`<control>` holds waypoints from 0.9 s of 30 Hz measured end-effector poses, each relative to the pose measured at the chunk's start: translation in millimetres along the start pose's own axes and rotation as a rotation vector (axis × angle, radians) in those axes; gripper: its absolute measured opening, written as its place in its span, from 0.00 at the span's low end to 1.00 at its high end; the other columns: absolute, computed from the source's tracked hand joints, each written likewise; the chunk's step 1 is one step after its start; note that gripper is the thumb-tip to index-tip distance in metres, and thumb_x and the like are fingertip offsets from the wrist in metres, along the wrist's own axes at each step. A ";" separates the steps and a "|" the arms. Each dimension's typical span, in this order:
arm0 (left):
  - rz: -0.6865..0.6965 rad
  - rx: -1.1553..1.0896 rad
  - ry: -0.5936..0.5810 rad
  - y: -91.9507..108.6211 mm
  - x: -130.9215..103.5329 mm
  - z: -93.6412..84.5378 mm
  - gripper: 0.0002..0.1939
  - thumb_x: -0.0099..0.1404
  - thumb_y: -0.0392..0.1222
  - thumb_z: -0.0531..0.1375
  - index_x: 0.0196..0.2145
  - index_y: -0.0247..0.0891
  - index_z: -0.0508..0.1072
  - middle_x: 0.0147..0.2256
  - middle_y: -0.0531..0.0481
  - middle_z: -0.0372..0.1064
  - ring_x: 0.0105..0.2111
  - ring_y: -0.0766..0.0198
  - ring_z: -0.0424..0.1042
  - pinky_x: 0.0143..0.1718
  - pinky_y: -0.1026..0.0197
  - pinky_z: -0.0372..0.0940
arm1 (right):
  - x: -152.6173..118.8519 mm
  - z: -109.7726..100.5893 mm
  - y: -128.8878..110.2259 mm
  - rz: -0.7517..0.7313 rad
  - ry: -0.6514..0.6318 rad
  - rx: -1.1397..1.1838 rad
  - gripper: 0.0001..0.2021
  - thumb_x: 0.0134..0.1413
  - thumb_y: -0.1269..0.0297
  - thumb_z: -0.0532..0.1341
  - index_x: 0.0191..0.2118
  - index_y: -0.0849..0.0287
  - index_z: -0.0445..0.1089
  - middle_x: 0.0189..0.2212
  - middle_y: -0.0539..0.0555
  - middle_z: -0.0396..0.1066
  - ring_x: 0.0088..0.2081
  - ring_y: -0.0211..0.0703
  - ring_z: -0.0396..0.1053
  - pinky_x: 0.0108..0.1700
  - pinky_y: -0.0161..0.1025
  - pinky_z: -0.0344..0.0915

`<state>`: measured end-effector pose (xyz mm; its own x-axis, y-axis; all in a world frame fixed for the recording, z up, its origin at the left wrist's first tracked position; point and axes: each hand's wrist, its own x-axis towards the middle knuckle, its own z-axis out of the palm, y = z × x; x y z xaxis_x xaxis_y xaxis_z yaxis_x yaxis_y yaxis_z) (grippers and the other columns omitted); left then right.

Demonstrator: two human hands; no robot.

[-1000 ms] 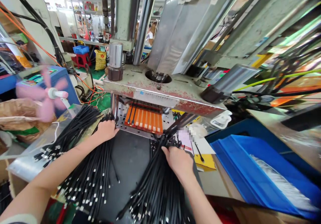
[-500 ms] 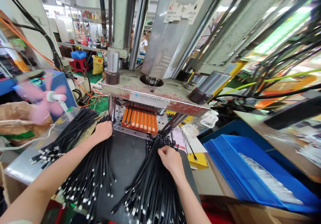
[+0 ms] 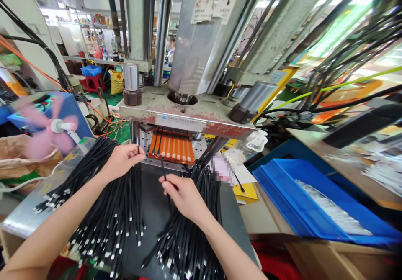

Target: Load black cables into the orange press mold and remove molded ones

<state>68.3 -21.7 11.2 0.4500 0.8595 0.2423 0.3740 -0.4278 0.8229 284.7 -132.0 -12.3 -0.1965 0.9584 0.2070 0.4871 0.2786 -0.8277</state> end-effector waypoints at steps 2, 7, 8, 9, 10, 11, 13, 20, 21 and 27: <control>-0.003 -0.148 -0.145 29.3 -1.9 4.0 0.12 0.63 0.47 0.59 0.33 0.34 0.73 0.20 0.55 0.65 0.18 0.71 0.64 0.20 0.69 0.60 | 7.5 3.8 -14.7 -0.067 0.015 0.035 0.10 0.64 0.64 0.54 0.34 0.56 0.71 0.23 0.46 0.71 0.25 0.35 0.68 0.33 0.31 0.61; -0.026 -0.389 -0.358 74.8 11.9 13.9 0.15 0.62 0.50 0.62 0.32 0.32 0.73 0.17 0.55 0.65 0.15 0.70 0.65 0.15 0.69 0.63 | 18.4 0.0 -24.8 -0.115 0.111 0.117 0.13 0.64 0.63 0.53 0.29 0.57 0.67 0.23 0.47 0.69 0.24 0.35 0.65 0.31 0.31 0.59; -0.024 -0.410 -0.367 77.9 16.9 15.6 0.16 0.61 0.51 0.63 0.32 0.32 0.73 0.16 0.55 0.66 0.15 0.70 0.66 0.15 0.69 0.64 | 17.9 -0.4 -24.0 -0.112 0.125 0.129 0.13 0.64 0.62 0.53 0.29 0.57 0.66 0.22 0.47 0.68 0.24 0.35 0.64 0.30 0.31 0.59; -0.021 -0.420 -0.377 79.5 22.3 17.3 0.16 0.60 0.51 0.64 0.31 0.32 0.73 0.16 0.55 0.66 0.15 0.70 0.66 0.16 0.69 0.65 | 16.4 0.0 -22.3 -0.110 0.134 0.137 0.13 0.64 0.61 0.53 0.29 0.57 0.67 0.22 0.47 0.67 0.24 0.35 0.64 0.30 0.32 0.59; -0.014 -0.422 -0.384 80.2 27.8 18.9 0.16 0.59 0.51 0.65 0.30 0.32 0.73 0.16 0.54 0.66 0.15 0.70 0.67 0.16 0.69 0.65 | 14.0 1.4 -19.6 -0.107 0.141 0.139 0.11 0.63 0.60 0.54 0.31 0.57 0.67 0.23 0.47 0.67 0.24 0.35 0.63 0.30 0.32 0.59; 0.002 -0.421 -0.384 80.3 33.2 20.2 0.16 0.59 0.50 0.65 0.30 0.32 0.73 0.17 0.54 0.67 0.15 0.69 0.68 0.16 0.69 0.66 | 11.3 3.7 -15.7 -0.101 0.144 0.132 0.10 0.62 0.60 0.55 0.32 0.57 0.68 0.23 0.47 0.67 0.24 0.35 0.63 0.30 0.32 0.59; 0.063 -0.404 -0.339 81.0 43.8 22.2 0.16 0.60 0.50 0.65 0.30 0.32 0.73 0.19 0.53 0.67 0.17 0.68 0.70 0.17 0.68 0.68 | 6.7 9.3 -4.4 -0.070 0.130 0.091 0.07 0.61 0.61 0.57 0.36 0.57 0.70 0.25 0.47 0.68 0.25 0.36 0.63 0.30 0.32 0.59; 0.542 -0.135 0.035 102.2 71.7 18.4 0.12 0.67 0.46 0.58 0.34 0.35 0.76 0.33 0.51 0.68 0.24 0.71 0.72 0.27 0.66 0.69 | 55.6 2.5 49.5 0.027 0.240 -0.125 0.07 0.56 0.62 0.61 0.31 0.57 0.73 0.20 0.47 0.68 0.23 0.38 0.64 0.30 0.34 0.59; 0.598 -0.098 0.047 102.1 73.5 18.7 0.11 0.67 0.46 0.58 0.35 0.36 0.76 0.33 0.51 0.68 0.27 0.69 0.72 0.30 0.65 0.69 | 70.5 -2.9 55.3 0.031 0.286 -0.130 0.07 0.55 0.61 0.61 0.30 0.58 0.73 0.19 0.46 0.68 0.23 0.38 0.64 0.29 0.33 0.59; 0.495 0.016 0.072 35.1 71.8 38.6 0.10 0.65 0.43 0.59 0.43 0.36 0.69 0.38 0.48 0.69 0.31 0.67 0.71 0.35 0.63 0.69 | 134.7 -28.8 73.9 0.135 0.364 -0.077 0.08 0.54 0.65 0.62 0.25 0.60 0.71 0.21 0.48 0.71 0.25 0.38 0.69 0.29 0.31 0.61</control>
<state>145.1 14.2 37.7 0.5195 0.5692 0.6373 0.1422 -0.7930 0.5924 318.7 19.5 -30.6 0.1819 0.9422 0.2814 0.5528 0.1387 -0.8217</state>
